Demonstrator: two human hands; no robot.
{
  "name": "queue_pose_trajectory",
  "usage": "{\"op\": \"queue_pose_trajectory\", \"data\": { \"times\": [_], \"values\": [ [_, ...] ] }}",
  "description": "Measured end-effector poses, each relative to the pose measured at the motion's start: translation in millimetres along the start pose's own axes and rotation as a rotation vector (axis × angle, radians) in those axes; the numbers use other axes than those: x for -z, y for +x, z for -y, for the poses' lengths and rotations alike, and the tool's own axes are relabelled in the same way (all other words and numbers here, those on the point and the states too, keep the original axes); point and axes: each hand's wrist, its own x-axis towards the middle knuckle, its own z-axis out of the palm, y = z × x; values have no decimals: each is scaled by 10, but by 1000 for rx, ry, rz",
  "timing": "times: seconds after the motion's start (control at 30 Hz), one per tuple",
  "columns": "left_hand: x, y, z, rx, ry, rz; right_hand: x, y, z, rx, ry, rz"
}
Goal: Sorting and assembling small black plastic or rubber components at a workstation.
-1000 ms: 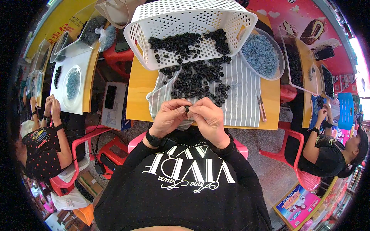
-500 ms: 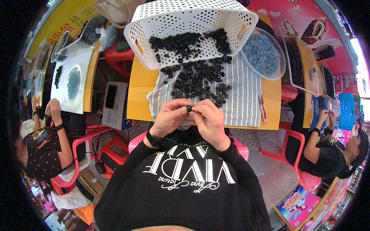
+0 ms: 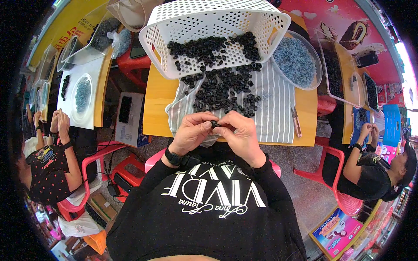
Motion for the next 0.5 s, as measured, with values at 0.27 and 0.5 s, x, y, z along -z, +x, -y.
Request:
{"op": "queue_pose_trajectory", "data": {
  "times": [0.27,0.5],
  "values": [
    [23,-13,-18,70,69,20,59,40,2,-7,85,75],
    [19,-22,-18,57,75,7,58,56,11,7,47,132]
  ]
}}
